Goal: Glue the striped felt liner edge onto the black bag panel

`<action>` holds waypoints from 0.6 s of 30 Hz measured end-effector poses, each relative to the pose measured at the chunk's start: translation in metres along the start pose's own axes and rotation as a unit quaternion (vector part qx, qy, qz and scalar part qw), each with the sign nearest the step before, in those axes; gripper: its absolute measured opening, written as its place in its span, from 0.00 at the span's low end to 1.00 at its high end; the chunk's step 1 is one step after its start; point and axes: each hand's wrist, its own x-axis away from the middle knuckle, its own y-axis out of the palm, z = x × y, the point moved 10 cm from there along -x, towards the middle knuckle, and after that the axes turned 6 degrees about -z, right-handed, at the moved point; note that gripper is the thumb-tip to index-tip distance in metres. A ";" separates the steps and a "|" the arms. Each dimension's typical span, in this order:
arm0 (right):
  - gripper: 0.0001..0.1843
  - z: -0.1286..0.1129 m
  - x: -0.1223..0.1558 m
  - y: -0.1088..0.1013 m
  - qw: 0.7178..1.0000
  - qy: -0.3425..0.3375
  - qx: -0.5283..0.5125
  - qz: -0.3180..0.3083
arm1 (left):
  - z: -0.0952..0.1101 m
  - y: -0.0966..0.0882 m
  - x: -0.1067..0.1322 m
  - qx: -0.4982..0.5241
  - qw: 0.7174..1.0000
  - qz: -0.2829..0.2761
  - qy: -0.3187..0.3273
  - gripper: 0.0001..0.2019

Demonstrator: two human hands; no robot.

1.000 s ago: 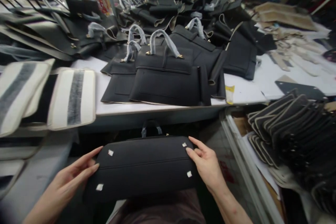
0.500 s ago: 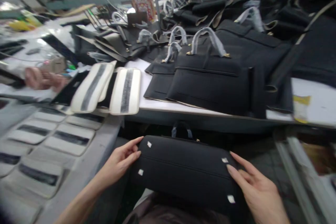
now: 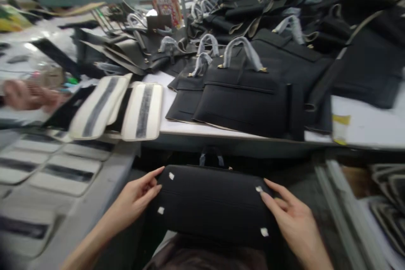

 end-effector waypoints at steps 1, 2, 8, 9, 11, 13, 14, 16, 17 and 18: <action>0.41 -0.006 0.001 -0.001 0.999 -0.018 0.032 0.005 | -0.004 0.000 -0.001 0.001 1.000 0.001 -0.004 0.28; 0.38 -0.011 0.001 -0.001 0.997 -0.039 0.064 0.006 | -0.009 0.000 -0.002 0.001 1.000 0.002 -0.006 0.30; 0.29 -0.014 0.006 -0.007 0.980 -0.126 0.143 0.051 | -0.021 0.001 -0.010 0.010 1.000 -0.009 -0.011 0.38; 0.29 -0.014 0.008 -0.007 0.978 -0.133 0.148 0.062 | -0.020 0.001 -0.010 0.017 1.000 -0.011 -0.012 0.39; 0.28 -0.015 0.013 -0.007 0.974 -0.146 0.155 0.082 | -0.018 0.001 -0.009 0.032 0.999 -0.012 -0.017 0.40; 0.28 -0.018 0.015 -0.006 0.970 -0.155 0.160 0.099 | -0.017 0.001 -0.008 0.043 0.999 -0.015 -0.021 0.41; 0.27 -0.019 0.015 -0.006 0.968 -0.157 0.163 0.105 | -0.017 0.001 -0.009 0.048 0.998 -0.017 -0.022 0.42; 0.27 -0.021 0.015 -0.005 0.966 -0.161 0.170 0.111 | -0.017 0.002 -0.011 0.062 0.998 -0.024 -0.023 0.42; 0.27 -0.022 0.015 -0.005 0.965 -0.162 0.174 0.111 | -0.017 0.003 -0.011 0.072 0.997 -0.027 -0.024 0.42; 0.27 -0.023 0.016 -0.004 0.964 -0.164 0.178 0.110 | -0.016 0.003 -0.011 0.083 0.996 -0.029 -0.025 0.42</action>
